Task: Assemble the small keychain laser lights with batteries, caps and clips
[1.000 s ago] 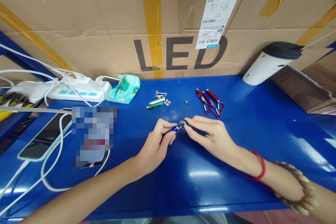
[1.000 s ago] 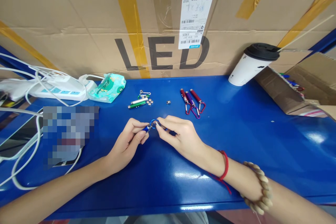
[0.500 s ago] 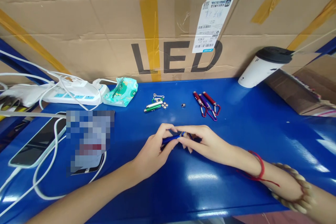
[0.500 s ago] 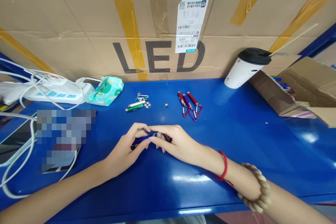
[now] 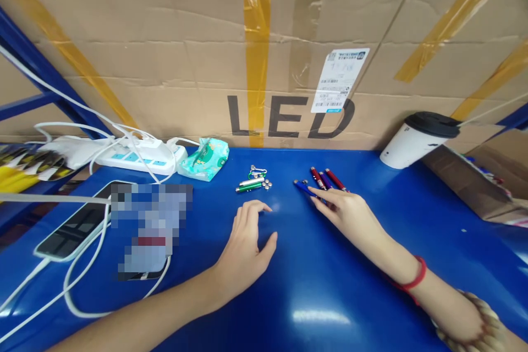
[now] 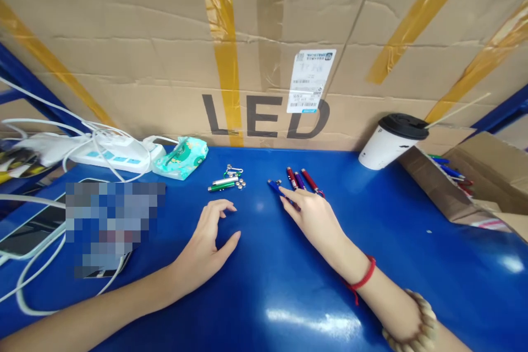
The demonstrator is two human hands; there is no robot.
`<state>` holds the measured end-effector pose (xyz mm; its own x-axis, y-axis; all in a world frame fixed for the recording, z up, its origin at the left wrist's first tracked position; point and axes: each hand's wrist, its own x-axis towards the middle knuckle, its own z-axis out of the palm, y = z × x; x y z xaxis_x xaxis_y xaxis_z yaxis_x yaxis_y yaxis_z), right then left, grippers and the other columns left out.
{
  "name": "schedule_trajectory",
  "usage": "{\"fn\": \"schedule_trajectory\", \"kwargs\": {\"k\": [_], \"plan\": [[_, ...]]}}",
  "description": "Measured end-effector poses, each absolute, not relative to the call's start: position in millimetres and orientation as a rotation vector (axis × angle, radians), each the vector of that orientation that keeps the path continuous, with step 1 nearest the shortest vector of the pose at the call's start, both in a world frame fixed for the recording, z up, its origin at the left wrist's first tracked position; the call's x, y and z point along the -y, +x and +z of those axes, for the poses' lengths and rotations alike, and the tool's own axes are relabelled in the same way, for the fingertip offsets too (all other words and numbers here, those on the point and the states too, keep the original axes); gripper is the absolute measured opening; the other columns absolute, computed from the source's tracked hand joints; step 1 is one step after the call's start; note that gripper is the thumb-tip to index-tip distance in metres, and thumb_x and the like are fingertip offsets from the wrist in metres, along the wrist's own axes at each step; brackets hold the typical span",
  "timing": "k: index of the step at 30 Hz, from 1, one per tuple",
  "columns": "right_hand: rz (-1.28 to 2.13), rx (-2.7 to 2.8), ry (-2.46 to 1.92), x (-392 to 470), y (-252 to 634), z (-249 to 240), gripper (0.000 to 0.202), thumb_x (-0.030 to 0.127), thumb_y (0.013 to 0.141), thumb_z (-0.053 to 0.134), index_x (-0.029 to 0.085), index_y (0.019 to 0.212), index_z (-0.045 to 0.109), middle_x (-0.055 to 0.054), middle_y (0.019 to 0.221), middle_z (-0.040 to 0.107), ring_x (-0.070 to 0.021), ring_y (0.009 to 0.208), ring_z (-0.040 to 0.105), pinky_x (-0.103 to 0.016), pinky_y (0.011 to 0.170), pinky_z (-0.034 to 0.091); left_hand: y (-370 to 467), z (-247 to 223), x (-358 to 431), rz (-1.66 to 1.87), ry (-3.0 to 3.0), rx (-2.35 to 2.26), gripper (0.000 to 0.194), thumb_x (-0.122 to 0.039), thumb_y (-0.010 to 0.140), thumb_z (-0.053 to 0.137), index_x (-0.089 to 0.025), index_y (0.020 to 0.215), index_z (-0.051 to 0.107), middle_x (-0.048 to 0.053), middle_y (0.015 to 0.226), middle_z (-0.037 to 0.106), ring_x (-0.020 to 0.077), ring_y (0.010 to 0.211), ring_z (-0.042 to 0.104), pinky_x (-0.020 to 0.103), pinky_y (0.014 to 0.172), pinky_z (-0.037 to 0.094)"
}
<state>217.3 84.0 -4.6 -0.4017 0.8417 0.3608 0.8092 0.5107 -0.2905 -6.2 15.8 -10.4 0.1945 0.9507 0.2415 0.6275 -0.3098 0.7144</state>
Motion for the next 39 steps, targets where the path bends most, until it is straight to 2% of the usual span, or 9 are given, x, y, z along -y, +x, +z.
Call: {"fn": "schedule_trajectory", "kwargs": {"k": [4, 6, 12, 15, 19, 24, 28, 34, 39], "plan": [[-0.022, 2.351, -1.383, -90, 219, -9, 0.033, 0.027, 0.087, 0.046, 0.017, 0.113, 0.064, -0.009, 0.095, 0.07, -0.023, 0.081, 0.068, -0.031, 0.066, 0.054, -5, -6, -11, 0.892, 2.056, -1.467, 0.028, -0.01, 0.079, 0.046, -0.022, 0.105, 0.041, 0.008, 0.113, 0.045, 0.0244, 0.105, 0.044, 0.045, 0.093, 0.037], [-0.05, 2.356, -1.407, -92, 219, -10, 0.034, 0.027, 0.086, 0.046, 0.019, 0.115, 0.063, -0.007, 0.091, 0.071, -0.0221, 0.074, 0.069, -0.03, 0.062, 0.055, -4, -2, -6, 0.876, 2.096, -1.456, 0.028, -0.009, 0.079, 0.045, -0.022, 0.103, 0.042, 0.008, 0.114, 0.045, 0.0244, 0.106, 0.044, 0.044, 0.092, 0.038], [-0.13, 2.362, -1.55, -94, 217, -6, 0.035, 0.029, 0.086, 0.047, 0.019, 0.116, 0.062, -0.007, 0.095, 0.07, -0.0236, 0.078, 0.068, -0.03, 0.055, 0.056, -3, 0, 6, 0.775, 2.214, -1.462, 0.023, -0.01, 0.08, 0.045, -0.021, 0.1, 0.049, 0.009, 0.121, 0.046, 0.0243, 0.11, 0.045, 0.042, 0.091, 0.041], [-0.198, 2.341, -1.609, -92, 214, -4, 0.04, 0.037, 0.087, 0.045, 0.018, 0.119, 0.059, -0.007, 0.091, 0.067, -0.0218, 0.072, 0.068, -0.028, 0.048, 0.055, -6, -6, -1, 0.702, 2.3, -1.577, 0.028, -0.016, 0.084, 0.044, -0.02, 0.111, 0.05, 0.011, 0.131, 0.044, 0.0292, 0.124, 0.035, 0.049, 0.098, 0.036], [-0.234, 2.325, -1.615, -91, 215, -5, 0.042, 0.043, 0.087, 0.044, 0.018, 0.117, 0.06, -0.007, 0.091, 0.063, -0.0191, 0.068, 0.067, -0.025, 0.045, 0.053, -14, -12, -16, 0.577, 2.354, -1.75, 0.044, -0.027, 0.089, 0.04, -0.013, 0.131, 0.04, 0.017, 0.144, 0.032, 0.0336, 0.134, 0.022, 0.054, 0.102, 0.031], [-0.341, 2.276, -1.528, -94, 219, -7, 0.039, 0.043, 0.087, 0.044, 0.018, 0.107, 0.066, -0.008, 0.091, 0.063, -0.0208, 0.078, 0.065, -0.027, 0.051, 0.054, -24, -15, -31, 0.59, 2.369, -1.913, 0.05, -0.031, 0.091, 0.039, -0.009, 0.135, 0.036, 0.021, 0.147, 0.025, 0.036, 0.136, 0.015, 0.055, 0.1, 0.032], [-0.417, 2.231, -1.463, -92, 219, -1, 0.037, 0.042, 0.087, 0.044, 0.017, 0.1, 0.068, -0.009, 0.088, 0.065, -0.0223, 0.08, 0.062, -0.031, 0.059, 0.053, -27, -17, -36, 0.585, 2.408, -1.942, 0.046, -0.03, 0.09, 0.04, -0.009, 0.132, 0.042, 0.02, 0.141, 0.037, 0.0367, 0.133, 0.025, 0.054, 0.099, 0.033], [-0.3, 2.164, -1.252, -77, 205, 9, 0.031, 0.034, 0.089, 0.043, 0.019, 0.09, 0.07, -0.007, 0.084, 0.067, -0.0196, 0.076, 0.061, -0.03, 0.062, 0.051, -26, -10, -36, 0.646, 2.603, -1.833, 0.034, -0.014, 0.089, 0.041, -0.014, 0.12, 0.054, 0.014, 0.122, 0.059, 0.0331, 0.125, 0.039, 0.048, 0.095, 0.035], [-0.166, 2.196, -1.102, -69, 195, 9, 0.026, 0.029, 0.089, 0.045, 0.019, 0.088, 0.069, -0.005, 0.085, 0.068, -0.0187, 0.08, 0.063, -0.031, 0.073, 0.052, -25, -1, -35, 0.548, 2.666, -1.77, 0.029, -0.008, 0.088, 0.042, -0.017, 0.108, 0.061, 0.009, 0.098, 0.067, 0.0261, 0.101, 0.056, 0.043, 0.09, 0.037]]}}
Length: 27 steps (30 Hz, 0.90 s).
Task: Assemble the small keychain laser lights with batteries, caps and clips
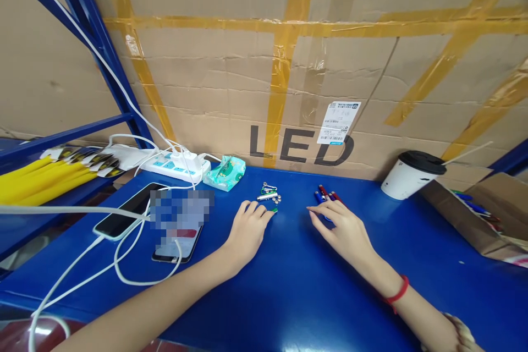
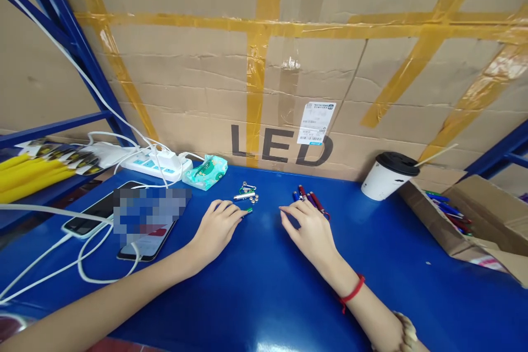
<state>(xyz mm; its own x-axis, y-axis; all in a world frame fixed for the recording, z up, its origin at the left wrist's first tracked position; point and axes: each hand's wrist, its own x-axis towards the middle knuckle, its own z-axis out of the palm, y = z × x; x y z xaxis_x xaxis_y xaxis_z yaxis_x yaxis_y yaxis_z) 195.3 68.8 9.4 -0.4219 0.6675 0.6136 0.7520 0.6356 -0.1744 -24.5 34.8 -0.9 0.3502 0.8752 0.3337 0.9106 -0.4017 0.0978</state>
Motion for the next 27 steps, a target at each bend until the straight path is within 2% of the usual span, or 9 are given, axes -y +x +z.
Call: {"fn": "schedule_trajectory", "kwargs": {"k": [3, 8, 12, 17, 21, 24, 27], "plan": [[-0.073, 2.231, -1.076, -67, 193, 9, 0.024, 0.028, 0.088, 0.046, 0.02, 0.086, 0.069, -0.005, 0.083, 0.068, -0.0181, 0.08, 0.064, -0.03, 0.072, 0.053, -23, 2, -33, -0.477, -2.511, 1.659, 0.03, -0.005, 0.087, 0.041, -0.017, 0.105, 0.061, 0.008, 0.093, 0.065, 0.0246, 0.09, 0.056, 0.041, 0.083, 0.04], [0.091, 2.261, -1.099, -67, 194, 8, 0.025, 0.031, 0.088, 0.046, 0.02, 0.087, 0.069, -0.006, 0.082, 0.067, -0.0184, 0.078, 0.063, -0.03, 0.066, 0.054, -21, 0, -29, -0.448, -2.494, 1.737, 0.04, 0.001, 0.078, 0.044, -0.013, 0.114, 0.053, 0.012, 0.1, 0.056, 0.027, 0.092, 0.05, 0.039, 0.073, 0.043], [0.192, 2.342, -1.039, -68, 195, 7, 0.025, 0.029, 0.089, 0.045, 0.019, 0.092, 0.068, -0.006, 0.082, 0.067, -0.0176, 0.077, 0.062, -0.03, 0.067, 0.053, -20, -1, -25, -0.417, -2.498, 1.791, 0.034, 0.003, 0.076, 0.044, -0.011, 0.104, 0.055, 0.013, 0.097, 0.053, 0.0282, 0.091, 0.048, 0.039, 0.072, 0.043], [0.351, 2.502, -0.946, -67, 192, 7, 0.025, 0.026, 0.091, 0.044, 0.019, 0.104, 0.064, -0.005, 0.08, 0.063, -0.0142, 0.071, 0.06, -0.027, 0.066, 0.05, -15, 3, -16, -0.458, -2.56, 1.798, 0.021, -0.006, 0.085, 0.04, -0.013, 0.096, 0.055, 0.011, 0.093, 0.055, 0.028, 0.089, 0.048, 0.042, 0.075, 0.043], [0.451, 2.488, -1.028, -67, 186, 4, 0.032, 0.028, 0.091, 0.044, 0.018, 0.119, 0.054, -0.002, 0.077, 0.06, -0.012, 0.061, 0.055, -0.025, 0.061, 0.048, -13, 9, -11, -0.592, -2.676, 1.773, 0.013, -0.013, 0.089, 0.041, -0.018, 0.096, 0.052, 0.006, 0.092, 0.059, 0.0233, 0.087, 0.052, 0.036, 0.075, 0.045], [0.422, 2.489, -1.115, -67, 181, 3, 0.04, 0.031, 0.089, 0.046, 0.018, 0.127, 0.046, -0.001, 0.077, 0.059, -0.0118, 0.058, 0.054, -0.024, 0.058, 0.047, -14, 13, -9, -0.717, -2.733, 1.798, 0.007, -0.019, 0.091, 0.043, -0.02, 0.095, 0.049, 0.003, 0.092, 0.06, 0.0196, 0.084, 0.054, 0.03, 0.071, 0.047], [0.312, 2.525, -1.179, -68, 176, 3, 0.046, 0.033, 0.089, 0.045, 0.019, 0.132, 0.042, -0.001, 0.074, 0.06, -0.013, 0.06, 0.057, -0.023, 0.053, 0.044, -12, 11, -7, -0.935, -2.808, 1.855, 0.007, -0.023, 0.091, 0.044, -0.022, 0.09, 0.05, 0.001, 0.087, 0.061, 0.0186, 0.081, 0.056, 0.03, 0.07, 0.046]]}}
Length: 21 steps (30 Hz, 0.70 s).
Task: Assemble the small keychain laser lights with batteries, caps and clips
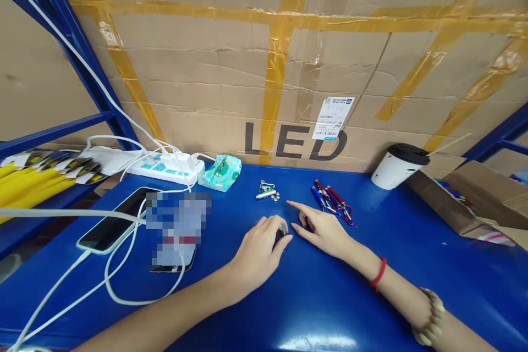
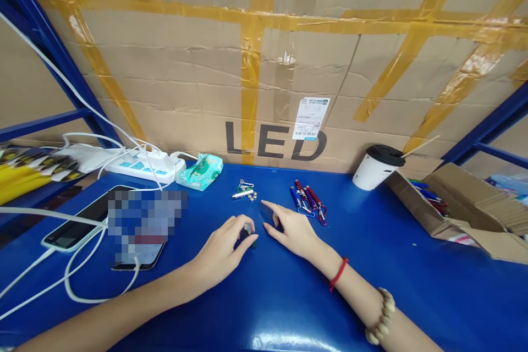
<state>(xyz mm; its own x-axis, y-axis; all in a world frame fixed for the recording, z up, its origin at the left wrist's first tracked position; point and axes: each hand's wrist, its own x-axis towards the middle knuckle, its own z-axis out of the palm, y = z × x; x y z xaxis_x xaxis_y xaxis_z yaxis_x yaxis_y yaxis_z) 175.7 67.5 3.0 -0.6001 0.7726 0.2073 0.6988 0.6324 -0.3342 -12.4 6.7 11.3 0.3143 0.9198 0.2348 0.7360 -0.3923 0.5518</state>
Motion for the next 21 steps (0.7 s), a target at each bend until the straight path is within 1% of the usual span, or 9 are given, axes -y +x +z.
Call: {"fn": "schedule_trajectory", "kwargs": {"k": [2, 4, 6, 9, 11, 15, 18, 21], "plan": [[0.222, 2.545, -1.192, -69, 171, 3, 0.048, 0.034, 0.089, 0.044, 0.019, 0.134, 0.04, -0.002, 0.077, 0.063, -0.0146, 0.065, 0.06, -0.022, 0.052, 0.043, -10, 8, -4, 0.801, 2.163, -1.404, 0.007, -0.023, 0.09, 0.046, -0.022, 0.088, 0.052, 0.0, 0.085, 0.061, 0.0178, 0.079, 0.057, 0.029, 0.071, 0.045], [0.146, 2.559, -1.195, -72, 166, 1, 0.048, 0.035, 0.09, 0.043, 0.019, 0.135, 0.039, -0.005, 0.088, 0.066, -0.0157, 0.071, 0.063, -0.022, 0.053, 0.044, -9, 6, -2, 0.818, 2.146, -1.334, 0.005, -0.022, 0.088, 0.049, -0.022, 0.087, 0.055, -0.001, 0.083, 0.062, 0.0168, 0.079, 0.058, 0.028, 0.072, 0.045], [0.093, 2.577, -1.213, -77, 161, -1, 0.049, 0.037, 0.09, 0.043, 0.021, 0.136, 0.038, -0.007, 0.097, 0.067, -0.016, 0.071, 0.065, -0.022, 0.053, 0.043, -8, 3, 0, 0.828, 2.145, -1.286, 0.005, -0.021, 0.087, 0.052, -0.022, 0.088, 0.057, -0.001, 0.084, 0.061, 0.0154, 0.08, 0.058, 0.026, 0.074, 0.045], [0.044, 2.613, -1.254, -84, 154, -4, 0.048, 0.038, 0.09, 0.043, 0.022, 0.135, 0.039, -0.006, 0.091, 0.07, -0.0161, 0.065, 0.065, -0.021, 0.048, 0.04, -9, 1, 2, 0.833, 2.156, -1.251, 0.009, -0.022, 0.088, 0.052, -0.021, 0.092, 0.06, 0.0, 0.094, 0.057, 0.0129, 0.078, 0.059, 0.022, 0.073, 0.046], [0.033, 2.634, -1.266, -87, 151, -4, 0.045, 0.038, 0.09, 0.043, 0.023, 0.133, 0.043, -0.005, 0.089, 0.071, -0.0167, 0.067, 0.066, -0.021, 0.049, 0.041, -11, 0, 3, 0.833, 2.156, -1.218, 0.011, -0.021, 0.088, 0.053, -0.021, 0.094, 0.062, 0.001, 0.097, 0.056, 0.0115, 0.075, 0.059, 0.02, 0.072, 0.046], [0.018, 2.642, -1.279, -86, 150, -3, 0.043, 0.038, 0.091, 0.042, 0.022, 0.13, 0.046, -0.006, 0.092, 0.071, -0.0168, 0.068, 0.067, -0.022, 0.05, 0.042, -14, 0, 1, 0.883, 2.117, -1.151, 0.011, -0.021, 0.086, 0.057, -0.02, 0.093, 0.065, 0.0, 0.097, 0.057, 0.01, 0.074, 0.06, 0.018, 0.073, 0.045], [0.009, 2.655, -1.269, -86, 151, -4, 0.046, 0.038, 0.091, 0.041, 0.021, 0.134, 0.041, -0.006, 0.093, 0.071, -0.0164, 0.065, 0.067, -0.022, 0.048, 0.042, -15, 1, 0, 0.935, 2.055, -1.158, 0.007, -0.024, 0.083, 0.06, -0.02, 0.087, 0.065, -0.001, 0.096, 0.057, 0.009, 0.07, 0.057, 0.018, 0.07, 0.044], [-0.021, 2.696, -1.243, -87, 152, -5, 0.046, 0.037, 0.091, 0.042, 0.022, 0.135, 0.04, -0.006, 0.096, 0.07, -0.0182, 0.071, 0.068, -0.023, 0.049, 0.043, -14, 1, -1, 0.963, 1.946, -1.186, 0.008, -0.026, 0.084, 0.059, -0.019, 0.082, 0.062, -0.002, 0.092, 0.056, 0.008, 0.064, 0.052, 0.018, 0.066, 0.043]]}}
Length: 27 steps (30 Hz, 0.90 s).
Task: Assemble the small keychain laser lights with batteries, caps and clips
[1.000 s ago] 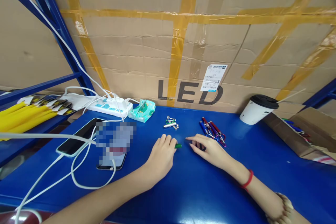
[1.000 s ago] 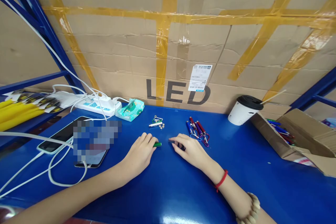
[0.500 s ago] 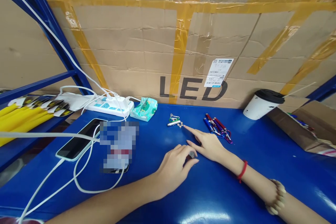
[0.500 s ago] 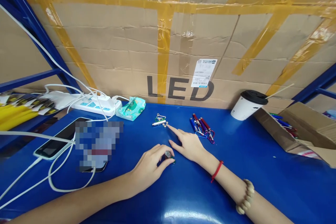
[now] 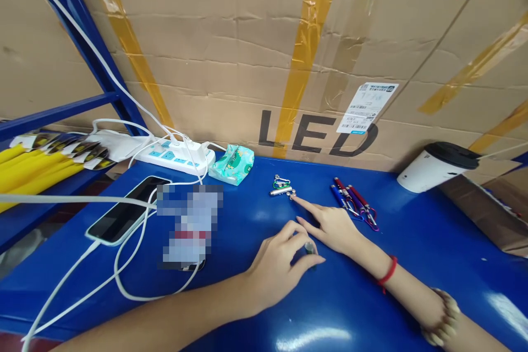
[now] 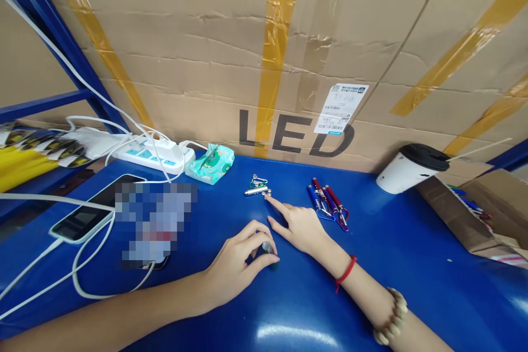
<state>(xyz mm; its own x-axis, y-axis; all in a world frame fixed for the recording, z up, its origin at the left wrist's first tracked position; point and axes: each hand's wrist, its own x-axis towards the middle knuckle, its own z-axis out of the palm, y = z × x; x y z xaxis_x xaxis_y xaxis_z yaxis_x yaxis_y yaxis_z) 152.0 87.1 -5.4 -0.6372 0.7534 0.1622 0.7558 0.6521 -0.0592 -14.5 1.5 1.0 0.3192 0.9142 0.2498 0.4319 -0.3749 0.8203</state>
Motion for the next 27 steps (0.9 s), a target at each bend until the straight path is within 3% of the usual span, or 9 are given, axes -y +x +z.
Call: {"fn": "schedule_trajectory", "kwargs": {"k": [5, 10, 15, 20, 27], "plan": [[-0.033, 2.659, -1.211, -87, 154, -9, 0.043, 0.037, 0.091, 0.043, 0.021, 0.13, 0.047, -0.007, 0.096, 0.07, -0.0183, 0.073, 0.068, -0.023, 0.05, 0.044, -12, -2, 0, 0.963, 1.803, -1.195, 0.013, -0.029, 0.085, 0.056, -0.018, 0.078, 0.058, -0.002, 0.088, 0.054, 0.0076, 0.058, 0.045, 0.021, 0.062, 0.04], [0.138, 2.506, -1.186, -81, 161, -9, 0.031, 0.038, 0.091, 0.044, 0.024, 0.112, 0.062, 0.0, 0.069, 0.065, -0.0104, 0.054, 0.06, -0.019, 0.045, 0.04, -15, 2, 4, 0.876, 1.85, -1.079, 0.013, -0.027, 0.087, 0.05, -0.018, 0.078, 0.052, -0.001, 0.089, 0.052, 0.0083, 0.06, 0.044, 0.022, 0.062, 0.039], [0.282, 2.385, -1.155, -77, 163, -7, 0.024, 0.038, 0.087, 0.052, 0.024, 0.093, 0.07, 0.0, 0.076, 0.064, -0.0078, 0.052, 0.055, -0.018, 0.049, 0.042, -15, 3, 2, 0.916, 1.717, -1.066, 0.017, -0.026, 0.091, 0.04, -0.019, 0.079, 0.048, -0.002, 0.085, 0.049, 0.008, 0.058, 0.045, 0.022, 0.06, 0.04], [0.335, 2.309, -1.27, -75, 160, -6, 0.023, 0.036, 0.082, 0.059, 0.025, 0.101, 0.069, 0.001, 0.081, 0.064, -0.0064, 0.05, 0.052, -0.019, 0.048, 0.041, -13, 2, 0, 0.932, 1.507, -1.069, 0.016, -0.027, 0.091, 0.036, -0.019, 0.082, 0.048, -0.003, 0.081, 0.046, 0.0058, 0.049, 0.046, 0.02, 0.05, 0.04], [0.439, 2.261, -1.281, -76, 162, -11, 0.016, 0.035, 0.082, 0.06, 0.028, 0.089, 0.072, 0.002, 0.078, 0.065, -0.0065, 0.049, 0.051, -0.019, 0.047, 0.038, -14, 3, -5, 0.877, 1.439, -1.097, 0.015, -0.026, 0.089, 0.037, -0.02, 0.08, 0.047, -0.005, 0.07, 0.045, 0.0063, 0.048, 0.045, 0.02, 0.051, 0.04]]}}
